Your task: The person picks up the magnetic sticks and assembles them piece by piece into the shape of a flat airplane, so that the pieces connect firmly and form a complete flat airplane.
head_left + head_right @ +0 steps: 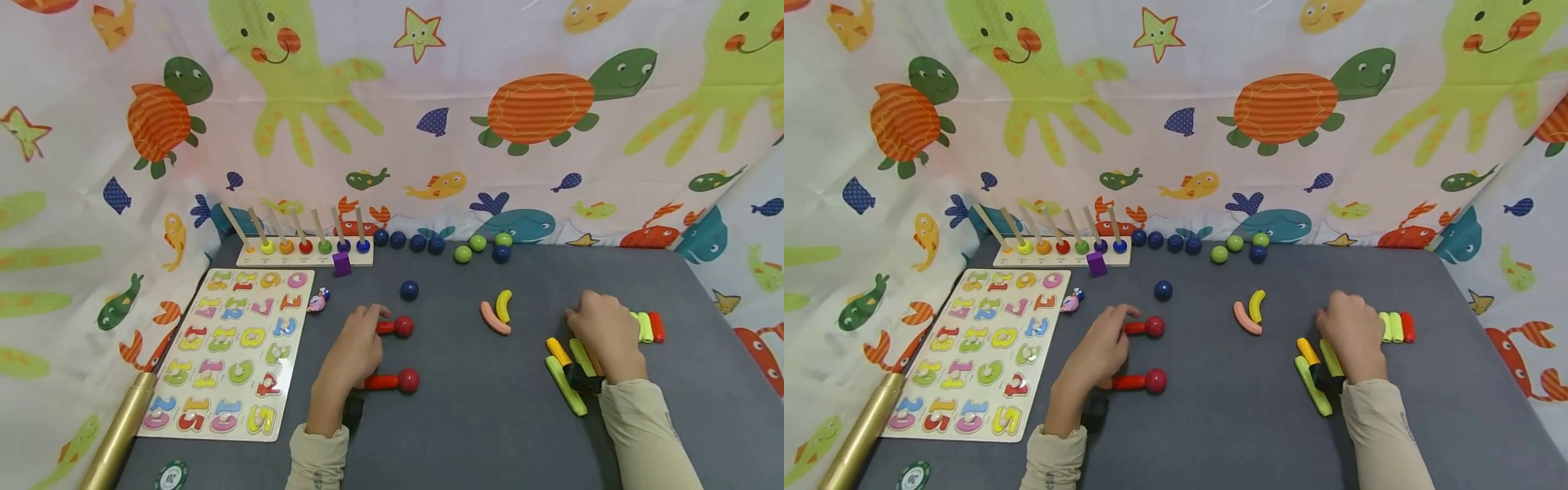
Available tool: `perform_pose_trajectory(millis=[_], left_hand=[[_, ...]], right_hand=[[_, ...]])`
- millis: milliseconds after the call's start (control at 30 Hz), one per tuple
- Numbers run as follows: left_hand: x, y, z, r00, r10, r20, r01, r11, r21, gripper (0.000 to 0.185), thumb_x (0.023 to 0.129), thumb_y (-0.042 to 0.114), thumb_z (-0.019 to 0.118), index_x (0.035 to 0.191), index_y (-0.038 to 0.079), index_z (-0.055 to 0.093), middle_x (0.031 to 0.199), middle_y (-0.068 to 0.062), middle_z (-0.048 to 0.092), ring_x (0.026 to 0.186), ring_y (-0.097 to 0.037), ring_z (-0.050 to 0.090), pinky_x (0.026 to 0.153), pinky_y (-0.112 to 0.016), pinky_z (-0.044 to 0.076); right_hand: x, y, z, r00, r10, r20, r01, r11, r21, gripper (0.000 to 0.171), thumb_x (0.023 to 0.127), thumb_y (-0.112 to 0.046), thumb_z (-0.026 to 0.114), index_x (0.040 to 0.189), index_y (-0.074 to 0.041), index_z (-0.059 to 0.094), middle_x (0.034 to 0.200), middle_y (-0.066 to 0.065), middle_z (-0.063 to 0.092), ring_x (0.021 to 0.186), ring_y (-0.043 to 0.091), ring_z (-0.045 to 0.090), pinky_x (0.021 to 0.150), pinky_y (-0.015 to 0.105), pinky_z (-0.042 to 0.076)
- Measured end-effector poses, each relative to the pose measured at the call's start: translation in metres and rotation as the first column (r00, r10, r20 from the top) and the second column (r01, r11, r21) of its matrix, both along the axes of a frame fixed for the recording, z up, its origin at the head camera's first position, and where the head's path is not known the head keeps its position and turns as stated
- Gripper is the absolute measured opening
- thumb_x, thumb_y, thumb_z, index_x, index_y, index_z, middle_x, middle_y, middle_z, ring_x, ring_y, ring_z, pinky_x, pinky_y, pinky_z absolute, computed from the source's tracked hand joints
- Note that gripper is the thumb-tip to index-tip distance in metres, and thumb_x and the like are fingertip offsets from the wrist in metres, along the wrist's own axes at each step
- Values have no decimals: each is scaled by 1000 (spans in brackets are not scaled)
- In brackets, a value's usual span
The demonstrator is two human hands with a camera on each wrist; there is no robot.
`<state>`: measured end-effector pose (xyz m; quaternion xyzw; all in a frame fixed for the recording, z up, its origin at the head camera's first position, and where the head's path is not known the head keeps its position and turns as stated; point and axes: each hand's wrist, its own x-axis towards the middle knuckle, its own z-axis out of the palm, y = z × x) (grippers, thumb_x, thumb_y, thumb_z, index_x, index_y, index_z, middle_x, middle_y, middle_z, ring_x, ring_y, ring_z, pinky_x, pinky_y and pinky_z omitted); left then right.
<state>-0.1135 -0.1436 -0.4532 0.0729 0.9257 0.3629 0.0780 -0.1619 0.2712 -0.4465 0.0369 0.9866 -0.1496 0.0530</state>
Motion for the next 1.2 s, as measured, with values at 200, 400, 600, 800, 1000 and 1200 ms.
perform_pose_trajectory(millis=[200, 400, 600, 800, 1000, 1200], left_hand=[[-1, -7, -3, 1000, 3, 8, -2, 1000, -12, 42, 101, -8, 55, 140, 5, 61, 126, -15, 60, 111, -30, 55, 104, -52, 50], [0, -10, -2, 1000, 8, -6, -8, 1000, -7, 38, 99, -8, 60, 135, 3, 63, 120, -15, 64, 104, -30, 58, 102, -52, 51], [0, -6, -2, 999, 2, 45, -2, 1000, 0, 38, 99, -9, 58, 135, 5, 63, 117, -13, 62, 103, -29, 57, 96, -49, 53], [-3, -5, 0, 1000, 9, 16, -9, 1000, 21, 36, 98, -12, 58, 129, 3, 65, 96, -8, 58, 97, -28, 55, 86, -46, 52], [-3, -5, -3, 995, 5, -101, -14, 996, -89, 29, 103, 7, 70, 131, 5, 68, 122, -15, 64, 117, -38, 52, 104, -56, 42], [0, -2, -9, 999, -24, -48, 14, 979, -205, 40, 103, 21, 73, 141, 12, 66, 138, -17, 58, 133, -45, 43, 106, -64, 34]], right_hand=[[1, -1, -8, 999, 0, -32, 1, 999, 33, 36, 98, -12, 71, 106, 19, 55, 87, 35, 53, 71, 49, 58, 54, 56, 49], [0, 0, -5, 999, 42, 26, -43, 997, 60, 35, 99, -11, 70, 113, 16, 53, 92, 36, 56, 72, 46, 59, 55, 54, 49], [2, 0, -5, 993, 89, -84, -90, 996, -1, 27, 95, -3, 60, 117, 13, 63, 100, 35, 65, 76, 43, 60, 60, 55, 51], [1, -27, 5, 948, 127, -291, -176, 973, -148, 30, 99, -3, 56, 123, 7, 70, 89, 22, 64, 80, 37, 53, 63, 46, 42], [1, -76, 5, 892, 171, -419, -319, 894, -314, 24, 104, -4, 60, 122, -1, 76, 81, 6, 55, 66, 21, 46, 57, 33, 36], [5, -127, -9, 914, 209, -348, -375, 764, -526, 24, 106, -11, 67, 128, -7, 76, 92, 4, 70, 66, 16, 56, 59, 31, 44]])
